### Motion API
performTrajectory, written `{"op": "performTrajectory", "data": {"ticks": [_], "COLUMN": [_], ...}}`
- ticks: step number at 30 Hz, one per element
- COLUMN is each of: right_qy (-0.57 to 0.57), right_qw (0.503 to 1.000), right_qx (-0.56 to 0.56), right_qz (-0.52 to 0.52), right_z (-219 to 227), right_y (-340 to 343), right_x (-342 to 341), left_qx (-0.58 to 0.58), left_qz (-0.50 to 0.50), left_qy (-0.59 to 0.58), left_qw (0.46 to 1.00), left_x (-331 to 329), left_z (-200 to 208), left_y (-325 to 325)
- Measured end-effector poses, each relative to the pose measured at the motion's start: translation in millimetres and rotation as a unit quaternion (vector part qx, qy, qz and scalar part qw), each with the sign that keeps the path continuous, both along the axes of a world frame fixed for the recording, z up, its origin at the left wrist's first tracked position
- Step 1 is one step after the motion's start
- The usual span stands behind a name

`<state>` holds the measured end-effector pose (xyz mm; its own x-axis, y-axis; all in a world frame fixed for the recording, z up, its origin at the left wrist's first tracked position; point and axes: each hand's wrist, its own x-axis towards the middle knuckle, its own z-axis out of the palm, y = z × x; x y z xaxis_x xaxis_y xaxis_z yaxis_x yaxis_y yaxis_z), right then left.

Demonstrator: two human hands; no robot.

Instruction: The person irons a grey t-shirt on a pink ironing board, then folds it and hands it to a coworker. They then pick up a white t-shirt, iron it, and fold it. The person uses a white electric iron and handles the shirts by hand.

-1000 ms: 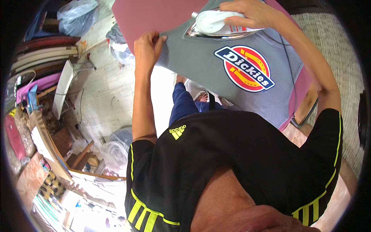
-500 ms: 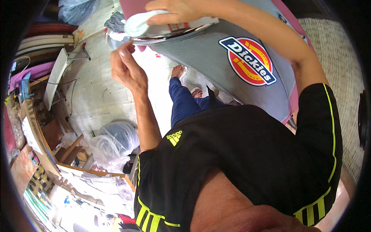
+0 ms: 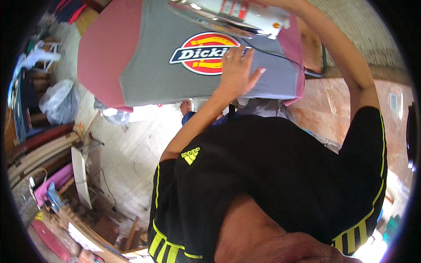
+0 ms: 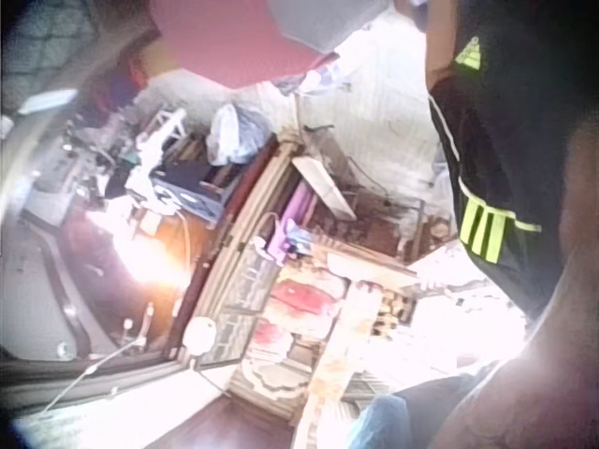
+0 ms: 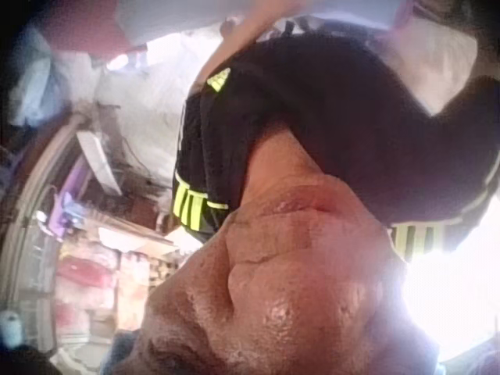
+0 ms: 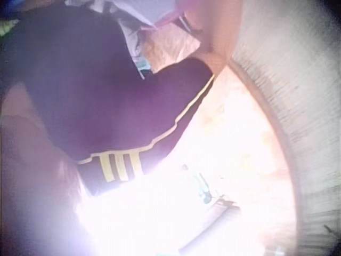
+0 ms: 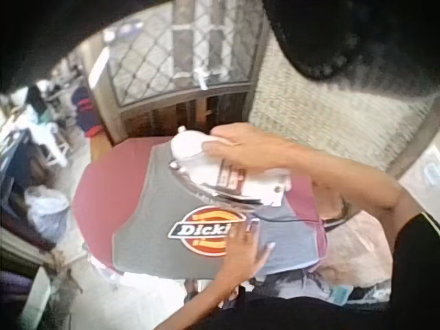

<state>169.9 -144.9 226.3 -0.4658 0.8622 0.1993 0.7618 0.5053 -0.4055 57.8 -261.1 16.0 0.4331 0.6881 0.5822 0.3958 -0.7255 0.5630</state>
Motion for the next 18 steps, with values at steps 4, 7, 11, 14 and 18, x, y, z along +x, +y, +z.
{"op": "performTrajectory", "data": {"ticks": [4,7,11,14,18], "right_qy": [0.052,0.060,0.127,0.245,0.332], "right_qw": [0.969,0.948,0.921,0.887,0.828], "right_qx": [-0.152,-0.166,-0.182,-0.215,-0.252], "right_qz": [-0.189,-0.263,-0.320,-0.327,-0.377], "right_z": [33.3,24.2,-16.4,-29.1,-43.4], "right_y": [-49.9,-87.5,-128.9,-148.7,-157.1], "right_x": [51.4,92.7,131.7,139.5,179.1], "left_qx": [0.022,0.058,-0.180,-0.215,-0.201], "left_qz": [-0.098,-0.353,-0.608,-0.598,-0.470], "left_qy": [0.032,0.003,0.069,0.038,0.042], "left_qw": [0.994,0.934,0.770,0.771,0.858], "left_x": [78.9,116.3,102.6,69.7,7.5], "left_z": [-7.4,-17.1,-0.4,5.2,12.5], "left_y": [-22.8,-54.7,-91.2,-85.2,-47.1]}}
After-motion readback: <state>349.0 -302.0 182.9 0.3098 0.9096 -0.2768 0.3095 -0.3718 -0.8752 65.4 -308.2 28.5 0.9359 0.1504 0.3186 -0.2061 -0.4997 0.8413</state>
